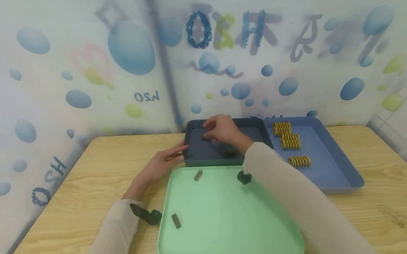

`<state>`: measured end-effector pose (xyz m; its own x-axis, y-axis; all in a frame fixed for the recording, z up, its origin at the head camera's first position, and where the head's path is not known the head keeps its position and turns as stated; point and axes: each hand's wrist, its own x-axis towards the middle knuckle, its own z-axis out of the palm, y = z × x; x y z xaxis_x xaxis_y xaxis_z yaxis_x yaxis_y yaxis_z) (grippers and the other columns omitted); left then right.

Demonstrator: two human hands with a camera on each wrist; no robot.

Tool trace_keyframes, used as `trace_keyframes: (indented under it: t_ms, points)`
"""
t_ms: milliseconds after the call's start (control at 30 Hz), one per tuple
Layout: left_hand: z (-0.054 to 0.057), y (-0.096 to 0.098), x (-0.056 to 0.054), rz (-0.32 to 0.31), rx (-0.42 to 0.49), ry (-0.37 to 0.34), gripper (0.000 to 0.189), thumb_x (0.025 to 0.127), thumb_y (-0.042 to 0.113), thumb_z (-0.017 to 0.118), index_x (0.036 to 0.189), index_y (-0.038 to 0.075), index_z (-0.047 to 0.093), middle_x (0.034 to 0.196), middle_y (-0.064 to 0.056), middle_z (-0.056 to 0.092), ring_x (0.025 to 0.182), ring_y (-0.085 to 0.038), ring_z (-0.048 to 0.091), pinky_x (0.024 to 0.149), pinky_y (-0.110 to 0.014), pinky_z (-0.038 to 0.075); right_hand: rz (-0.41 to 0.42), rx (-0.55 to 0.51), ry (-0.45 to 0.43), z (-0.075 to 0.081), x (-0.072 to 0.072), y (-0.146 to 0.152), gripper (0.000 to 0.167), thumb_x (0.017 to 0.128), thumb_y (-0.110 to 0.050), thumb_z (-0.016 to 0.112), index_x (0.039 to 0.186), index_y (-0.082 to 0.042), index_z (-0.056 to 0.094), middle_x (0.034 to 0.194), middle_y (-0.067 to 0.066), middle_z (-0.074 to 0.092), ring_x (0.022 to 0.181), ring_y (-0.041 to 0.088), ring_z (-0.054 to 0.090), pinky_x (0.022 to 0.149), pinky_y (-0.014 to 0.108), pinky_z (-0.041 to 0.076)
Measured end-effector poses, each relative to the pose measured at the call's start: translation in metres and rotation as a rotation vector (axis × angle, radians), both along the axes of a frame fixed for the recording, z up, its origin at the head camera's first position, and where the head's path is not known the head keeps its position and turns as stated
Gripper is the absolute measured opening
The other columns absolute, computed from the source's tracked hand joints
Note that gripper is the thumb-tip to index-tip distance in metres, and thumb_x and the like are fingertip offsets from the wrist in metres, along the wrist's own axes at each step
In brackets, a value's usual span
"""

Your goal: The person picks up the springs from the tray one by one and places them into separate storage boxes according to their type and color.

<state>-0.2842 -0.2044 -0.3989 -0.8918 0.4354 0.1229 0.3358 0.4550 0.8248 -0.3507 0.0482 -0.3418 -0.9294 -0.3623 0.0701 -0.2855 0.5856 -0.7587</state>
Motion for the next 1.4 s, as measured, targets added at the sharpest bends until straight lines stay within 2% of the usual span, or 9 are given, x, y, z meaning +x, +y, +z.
trace_keyframes:
  t_ms: [267,400,433,500,633,667,900,1167,1400]
  points:
    - [-0.001,0.001,-0.003,0.0,-0.041,0.033,0.043,0.098,0.028,0.056,0.14,0.019,0.052,0.151,0.01,0.033,0.138,-0.021,0.03,0.111,-0.049,0.022,0.039,-0.076,-0.011,0.017,0.023,0.015,0.031,0.085,-0.014,0.075,0.115,-0.015,0.068,0.109,0.009,0.065,0.073,0.042,0.064,0.067,0.053,0.053]
    - [0.0,0.0,-0.002,0.001,-0.043,0.03,0.043,0.098,0.026,0.056,0.14,0.018,0.052,0.151,0.01,0.033,0.137,-0.02,0.032,0.111,-0.047,0.023,0.069,-0.103,-0.019,0.022,0.036,0.019,0.031,0.085,-0.017,0.075,0.115,-0.018,0.068,0.107,0.002,0.065,0.072,0.043,0.063,0.067,0.055,0.052]
    - [0.003,0.001,0.001,-0.003,-0.036,0.023,0.043,0.098,0.024,0.056,0.14,0.016,0.051,0.152,0.007,0.033,0.137,-0.022,0.032,0.111,-0.048,0.023,0.076,-0.106,-0.024,0.023,0.039,0.019,0.031,0.085,-0.019,0.075,0.114,-0.019,0.068,0.106,0.0,0.065,0.072,0.043,0.062,0.066,0.054,0.052]
    - [0.004,0.001,0.001,-0.008,-0.021,0.014,0.043,0.098,0.024,0.056,0.14,0.016,0.051,0.152,0.006,0.032,0.137,-0.023,0.032,0.111,-0.049,0.022,0.101,-0.116,-0.024,0.023,0.045,0.021,0.03,0.084,-0.022,0.076,0.114,-0.021,0.068,0.107,0.0,0.065,0.071,0.042,0.063,0.065,0.054,0.052]
    - [0.003,0.0,0.0,-0.018,0.0,0.0,0.044,0.098,0.027,0.056,0.14,0.016,0.051,0.153,0.005,0.031,0.137,-0.026,0.033,0.11,-0.05,0.022,0.174,-0.131,-0.012,0.018,0.06,0.02,0.03,0.083,-0.023,0.076,0.113,-0.022,0.069,0.109,0.006,0.066,0.067,0.041,0.063,0.06,0.055,0.051]
    - [0.0,-0.001,-0.002,-0.015,-0.003,0.004,0.044,0.098,0.03,0.056,0.14,0.018,0.051,0.153,0.007,0.031,0.136,-0.024,0.033,0.111,-0.049,0.022,0.195,-0.138,-0.007,0.016,0.064,0.019,0.03,0.083,-0.023,0.077,0.112,-0.021,0.069,0.109,0.007,0.066,0.066,0.04,0.063,0.058,0.054,0.051]
    - [-0.001,-0.001,0.0,-0.016,-0.015,0.019,0.044,0.098,0.029,0.056,0.14,0.016,0.051,0.153,0.006,0.031,0.135,-0.024,0.035,0.109,-0.049,0.026,0.278,-0.149,-0.016,0.004,0.084,0.013,0.03,0.083,-0.022,0.077,0.112,-0.021,0.069,0.105,-0.001,0.067,0.061,0.04,0.061,0.051,0.038,0.051]
    - [-0.001,-0.001,0.001,-0.029,-0.002,0.023,0.047,0.098,0.031,0.056,0.141,0.014,0.05,0.153,0.006,0.031,0.136,-0.025,0.034,0.108,-0.049,0.027,0.347,-0.148,-0.07,-0.008,0.093,0.013,0.027,0.087,-0.023,0.072,0.113,-0.02,0.069,0.106,0.001,0.068,0.061,0.04,0.06,0.054,0.047,0.051]
    - [-0.001,-0.002,0.0,-0.03,-0.008,0.026,0.047,0.098,0.031,0.056,0.141,0.014,0.05,0.153,0.006,0.03,0.137,-0.023,0.032,0.109,-0.048,0.027,0.407,-0.06,-0.048,-0.015,0.099,0.006,0.028,0.088,-0.016,0.071,0.115,-0.012,0.069,0.093,-0.003,0.07,0.055,0.031,0.061,0.05,0.035,0.051]
